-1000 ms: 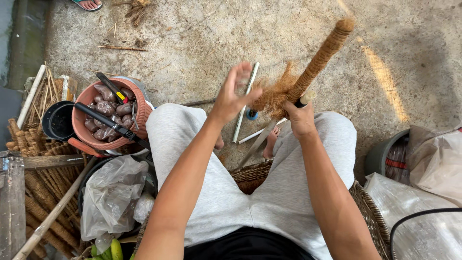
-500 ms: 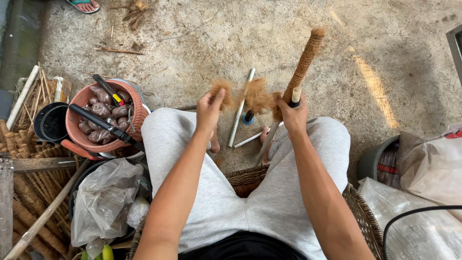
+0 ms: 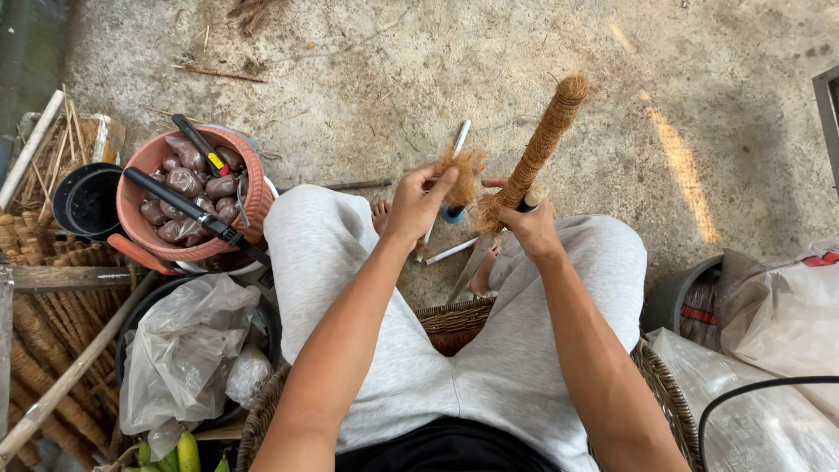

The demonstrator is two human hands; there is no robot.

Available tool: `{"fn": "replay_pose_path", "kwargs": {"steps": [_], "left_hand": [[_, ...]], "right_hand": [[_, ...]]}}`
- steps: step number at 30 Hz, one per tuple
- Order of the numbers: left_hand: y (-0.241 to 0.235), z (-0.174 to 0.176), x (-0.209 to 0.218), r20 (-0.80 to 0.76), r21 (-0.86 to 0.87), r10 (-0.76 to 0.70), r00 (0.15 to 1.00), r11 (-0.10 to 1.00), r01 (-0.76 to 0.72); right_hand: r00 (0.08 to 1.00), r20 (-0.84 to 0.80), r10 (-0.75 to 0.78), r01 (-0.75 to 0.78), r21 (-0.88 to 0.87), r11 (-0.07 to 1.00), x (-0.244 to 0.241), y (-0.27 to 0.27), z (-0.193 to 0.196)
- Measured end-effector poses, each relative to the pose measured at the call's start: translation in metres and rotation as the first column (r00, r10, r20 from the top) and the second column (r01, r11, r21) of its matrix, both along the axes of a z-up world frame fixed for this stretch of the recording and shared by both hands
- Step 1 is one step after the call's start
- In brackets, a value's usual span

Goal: The person is sitting on a low chair and wrapping fibrous material around a long white rod to create a broom head. They use their hands to gather and press the fibers onto the rod, working their way along its length.

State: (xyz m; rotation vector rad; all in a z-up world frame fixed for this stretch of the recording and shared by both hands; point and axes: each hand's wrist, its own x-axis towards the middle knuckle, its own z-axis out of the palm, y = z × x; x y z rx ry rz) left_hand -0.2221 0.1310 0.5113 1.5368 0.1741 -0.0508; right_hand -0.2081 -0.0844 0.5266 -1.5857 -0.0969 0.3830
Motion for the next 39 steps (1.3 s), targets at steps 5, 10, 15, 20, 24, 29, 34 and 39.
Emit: {"fn": "replay_pose_path", "kwargs": {"steps": [5, 10, 15, 20, 24, 29, 34, 39], "left_hand": [[-0.018, -0.001, -0.002, -0.006, 0.109, -0.028, 1.0, 0.994, 0.029], [-0.02, -0.003, -0.003, 0.047, -0.14, -0.118, 0.992, 0.982, 0.123], [-0.013, -0.004, -0.01, 0.145, -0.221, -0.13, 0.981, 0.962, 0.16], [-0.017, 0.02, -0.021, 0.156, 0.249, -0.009, 0.988, 0.968, -0.03], [-0.019, 0.037, -0.022, 0.406, 0.488, -0.1, 0.908, 0.864, -0.123], [-0.02, 0.035, -0.02, 0.39, 0.625, -0.1, 0.915, 0.758, -0.183], [-0.01, 0.027, -0.014, 0.377, 0.664, -0.252, 0.891, 0.744, -0.07], [-0.005, 0.022, -0.011, 0.219, 0.609, -0.31, 0.925, 0.784, 0.118]], "right_hand": [[0.997, 0.071, -0.012, 0.019, -0.1, 0.995, 0.0, -0.004, -0.004], [0.997, 0.049, -0.061, 0.062, -0.027, 0.998, 0.002, 0.001, -0.006], [0.995, 0.09, -0.034, 0.047, -0.151, 0.987, -0.003, -0.001, -0.001], [0.997, 0.062, -0.048, 0.056, -0.149, 0.987, -0.003, -0.003, -0.003], [0.997, 0.045, -0.057, 0.06, -0.056, 0.997, 0.0, -0.007, -0.012], [0.997, -0.002, -0.072, 0.071, -0.131, 0.989, 0.002, -0.011, -0.024], [0.996, -0.046, -0.076, 0.073, -0.072, 0.995, 0.001, -0.013, -0.026], [0.996, -0.05, -0.068, 0.069, 0.015, 0.998, 0.001, -0.012, -0.024]]}}
